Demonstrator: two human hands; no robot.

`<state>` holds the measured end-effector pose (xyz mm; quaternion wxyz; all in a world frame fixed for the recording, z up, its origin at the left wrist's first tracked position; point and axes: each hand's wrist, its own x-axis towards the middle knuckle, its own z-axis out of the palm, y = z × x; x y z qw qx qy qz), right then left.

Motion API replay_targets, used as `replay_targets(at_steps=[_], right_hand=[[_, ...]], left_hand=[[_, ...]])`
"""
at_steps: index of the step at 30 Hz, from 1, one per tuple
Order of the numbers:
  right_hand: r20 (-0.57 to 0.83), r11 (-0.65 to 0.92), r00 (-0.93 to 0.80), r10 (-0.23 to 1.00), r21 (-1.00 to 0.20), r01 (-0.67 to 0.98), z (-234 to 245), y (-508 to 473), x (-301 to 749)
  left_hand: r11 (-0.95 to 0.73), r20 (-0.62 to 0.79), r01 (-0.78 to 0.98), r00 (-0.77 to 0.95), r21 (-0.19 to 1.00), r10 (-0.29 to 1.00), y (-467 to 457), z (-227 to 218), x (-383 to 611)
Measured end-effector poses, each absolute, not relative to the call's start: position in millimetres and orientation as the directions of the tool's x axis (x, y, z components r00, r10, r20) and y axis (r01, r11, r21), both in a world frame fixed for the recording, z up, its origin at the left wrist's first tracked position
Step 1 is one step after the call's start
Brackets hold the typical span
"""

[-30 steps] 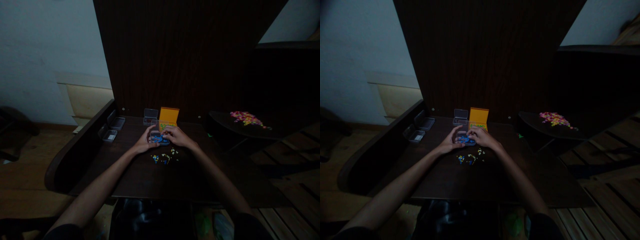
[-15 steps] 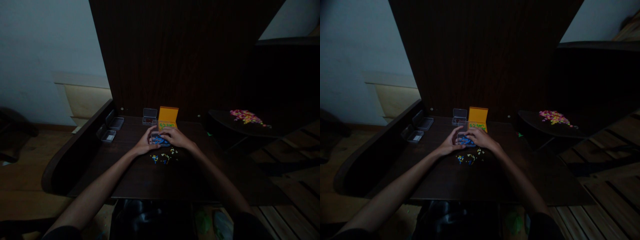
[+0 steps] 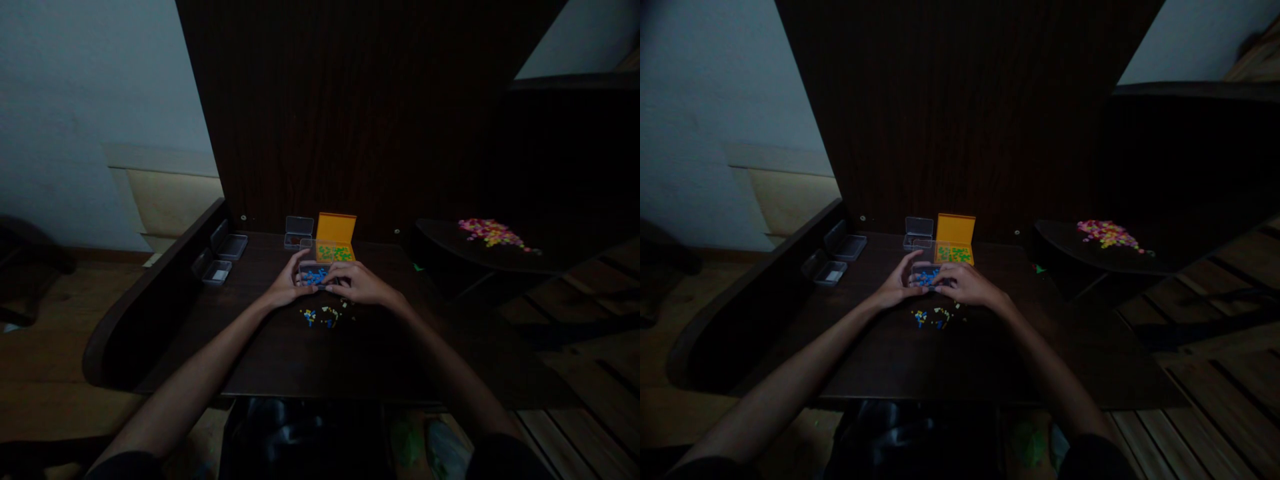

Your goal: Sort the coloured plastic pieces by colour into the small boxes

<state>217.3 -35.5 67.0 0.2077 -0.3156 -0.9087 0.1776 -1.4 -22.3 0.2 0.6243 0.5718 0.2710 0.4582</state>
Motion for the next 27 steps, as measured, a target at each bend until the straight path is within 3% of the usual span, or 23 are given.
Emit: replay_targets(at_steps=[4, 10, 16, 27], right_hand=[[0.102, 0.726, -0.782, 0.614, -0.461, 0.510, 65, -55, 221], [-0.081, 0.690, -0.757, 0.648, -0.358, 0.629, 51, -75, 219], [-0.123, 0.635, -0.689, 0.715, -0.298, 0.712, 39, -80, 216], [-0.164, 0.600, -0.665, 0.729, -0.315, 0.736, 40, -81, 215]], left_hand=[[-0.071, 0.166, -0.240, 0.402, 0.968, 0.901, -20, 0, -5], [-0.078, 0.163, -0.229, 0.383, 0.970, 0.909, -19, 5, -8], [-0.083, 0.156, -0.205, 0.372, 0.975, 0.915, -18, 5, -10], [-0.106, 0.175, -0.198, 0.367, 0.974, 0.914, -15, 2, -10]])
